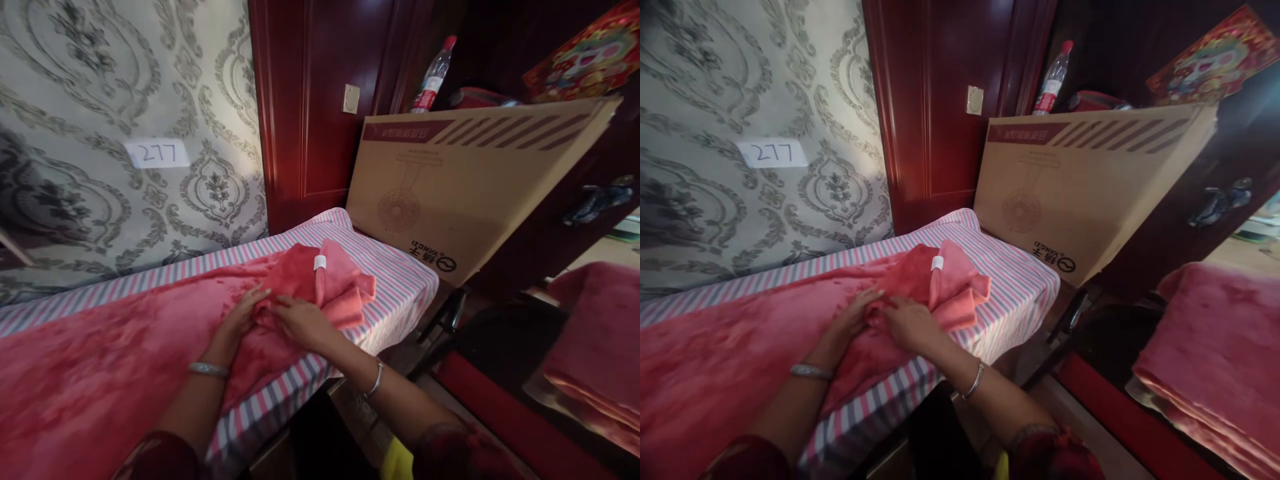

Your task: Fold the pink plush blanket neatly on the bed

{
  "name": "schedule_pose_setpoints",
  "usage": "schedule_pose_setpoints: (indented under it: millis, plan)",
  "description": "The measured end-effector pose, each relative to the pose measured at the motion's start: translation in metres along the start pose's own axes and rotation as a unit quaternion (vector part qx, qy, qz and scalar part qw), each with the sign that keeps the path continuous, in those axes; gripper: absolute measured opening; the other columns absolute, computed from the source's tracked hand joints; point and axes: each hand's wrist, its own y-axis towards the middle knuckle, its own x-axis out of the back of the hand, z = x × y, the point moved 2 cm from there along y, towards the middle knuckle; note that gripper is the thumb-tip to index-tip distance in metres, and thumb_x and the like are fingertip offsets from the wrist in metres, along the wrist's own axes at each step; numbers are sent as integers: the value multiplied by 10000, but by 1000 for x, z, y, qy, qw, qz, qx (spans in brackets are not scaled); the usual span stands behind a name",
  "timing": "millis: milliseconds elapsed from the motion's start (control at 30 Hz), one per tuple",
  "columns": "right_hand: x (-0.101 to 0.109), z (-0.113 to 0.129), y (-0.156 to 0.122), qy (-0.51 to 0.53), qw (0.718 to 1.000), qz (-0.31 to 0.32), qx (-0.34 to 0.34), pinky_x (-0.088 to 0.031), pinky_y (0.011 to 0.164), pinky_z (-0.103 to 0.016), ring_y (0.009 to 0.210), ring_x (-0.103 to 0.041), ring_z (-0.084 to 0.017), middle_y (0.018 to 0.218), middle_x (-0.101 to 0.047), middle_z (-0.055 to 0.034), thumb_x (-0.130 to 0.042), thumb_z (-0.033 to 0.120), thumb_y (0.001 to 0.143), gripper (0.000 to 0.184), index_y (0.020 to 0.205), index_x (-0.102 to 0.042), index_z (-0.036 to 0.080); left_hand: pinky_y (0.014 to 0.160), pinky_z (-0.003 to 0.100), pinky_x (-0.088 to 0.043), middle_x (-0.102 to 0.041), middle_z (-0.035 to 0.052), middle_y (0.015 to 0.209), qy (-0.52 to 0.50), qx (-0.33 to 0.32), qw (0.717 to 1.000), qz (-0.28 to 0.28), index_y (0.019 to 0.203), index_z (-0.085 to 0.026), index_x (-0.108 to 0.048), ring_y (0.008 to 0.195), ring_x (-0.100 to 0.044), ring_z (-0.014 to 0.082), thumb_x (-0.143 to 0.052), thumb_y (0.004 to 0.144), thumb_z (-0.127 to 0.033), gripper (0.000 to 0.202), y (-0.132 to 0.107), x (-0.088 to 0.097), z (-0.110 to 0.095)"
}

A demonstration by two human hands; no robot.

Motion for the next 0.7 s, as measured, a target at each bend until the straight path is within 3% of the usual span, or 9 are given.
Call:
schedule_pose_setpoints:
  millis: [67,133,300,367,433,567,633,700]
  plan:
    - [13,-25,3,-8,1000,-3,-13,-517,987,-412,1169,-654,-263,1306,-700,-85,-415,181,1001,403,1311,-657,270,687,291,-599,-797,75,873,-1,22,1000,19,1005,-149,-753,868,-764,256,-900,613,-251,431,0,-3,1]
    - [28,-55,9,-40,999,4,-22,-424,1108,-470,1282,-586,-277,1381,-663,-83,-404,105,983,462,1362,-620,258,656,286,-592,-796,84,856,-1,36,999,33,994,-141,-752,863,-765,268,-905,585,-234,447,0,-5,1]
    - [55,-125,8,-108,989,75,-75,-199,1194,-659,1440,-417,-321,1369,-668,-96,-492,23,925,496,1327,-653,264,762,320,-605,-797,103,876,9,20,998,53,963,-125,-753,933,-761,283,-878,581,-219,412,-1,-8,-1]
    - [63,-146,0,-133,983,63,-112,-211,1172,-671,1417,-428,-336,1368,-658,-134,-487,37,938,439,1273,-684,241,784,326,-605,-797,105,884,17,18,998,51,957,-123,-753,936,-760,284,-862,561,-191,416,-1,-9,-2]
    - [70,-164,-12,-145,976,29,-162,-310,1135,-594,1358,-469,-337,1354,-653,-167,-497,66,950,356,1201,-707,205,771,326,-605,-797,106,882,22,19,999,43,938,-123,-754,918,-761,283,-845,554,-174,398,0,-10,-2]
    - [85,-181,-29,-139,963,-22,-230,-446,955,-364,1186,-569,-297,1206,-694,-190,-500,133,971,263,1155,-686,159,700,295,-599,-791,99,852,14,20,999,30,870,-120,-752,839,-759,259,-797,578,-157,299,3,-11,-3]
    - [99,-177,-32,-140,957,-67,-245,-444,916,-346,1140,-583,-292,1200,-687,-194,-433,156,996,299,1195,-657,141,671,267,-591,-784,94,824,-4,20,1000,14,838,-111,-749,766,-748,225,-767,593,-127,246,4,-12,-6]
    - [115,-163,-33,-150,948,-156,-233,-418,949,-372,1150,-570,-307,1198,-682,-195,-391,203,1016,315,1173,-656,138,676,244,-590,-777,93,809,-44,11,999,-24,823,-96,-743,714,-732,189,-722,616,-75,209,5,-12,-10]
